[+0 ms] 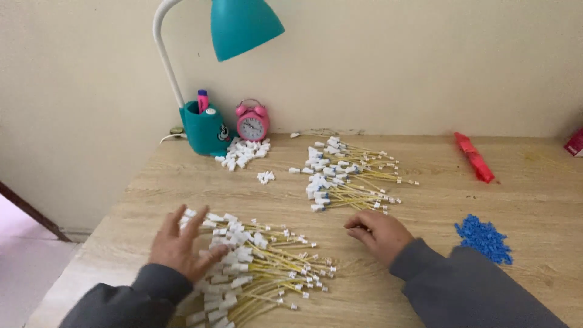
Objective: Assembling small electronic connectors by manually inserting blue plastic components into white housings with attached wires.
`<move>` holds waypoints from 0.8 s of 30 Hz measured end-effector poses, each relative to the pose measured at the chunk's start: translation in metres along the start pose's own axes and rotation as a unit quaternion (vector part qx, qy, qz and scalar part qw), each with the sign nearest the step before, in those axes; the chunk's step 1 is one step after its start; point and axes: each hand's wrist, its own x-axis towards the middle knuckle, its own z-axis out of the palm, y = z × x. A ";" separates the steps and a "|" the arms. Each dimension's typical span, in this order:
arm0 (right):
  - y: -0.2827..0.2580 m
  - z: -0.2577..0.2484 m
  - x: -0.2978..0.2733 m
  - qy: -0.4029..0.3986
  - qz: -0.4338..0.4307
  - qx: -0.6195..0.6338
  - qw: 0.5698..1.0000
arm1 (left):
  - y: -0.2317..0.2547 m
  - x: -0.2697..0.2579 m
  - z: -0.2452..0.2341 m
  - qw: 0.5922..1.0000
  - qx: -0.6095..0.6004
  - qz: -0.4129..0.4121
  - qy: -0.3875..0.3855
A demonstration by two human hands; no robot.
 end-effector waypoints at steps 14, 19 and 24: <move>0.019 0.009 0.117 -0.042 0.082 -0.031 0.995 | -0.041 0.048 0.044 0.987 -0.044 0.014 -0.155; 0.027 -0.006 0.129 0.004 0.140 -0.031 0.990 | 0.006 0.045 0.052 0.978 -0.080 0.040 -0.188; 0.012 -0.018 0.100 0.050 0.134 0.007 0.990 | 0.031 0.034 0.066 0.968 -0.127 0.083 -0.201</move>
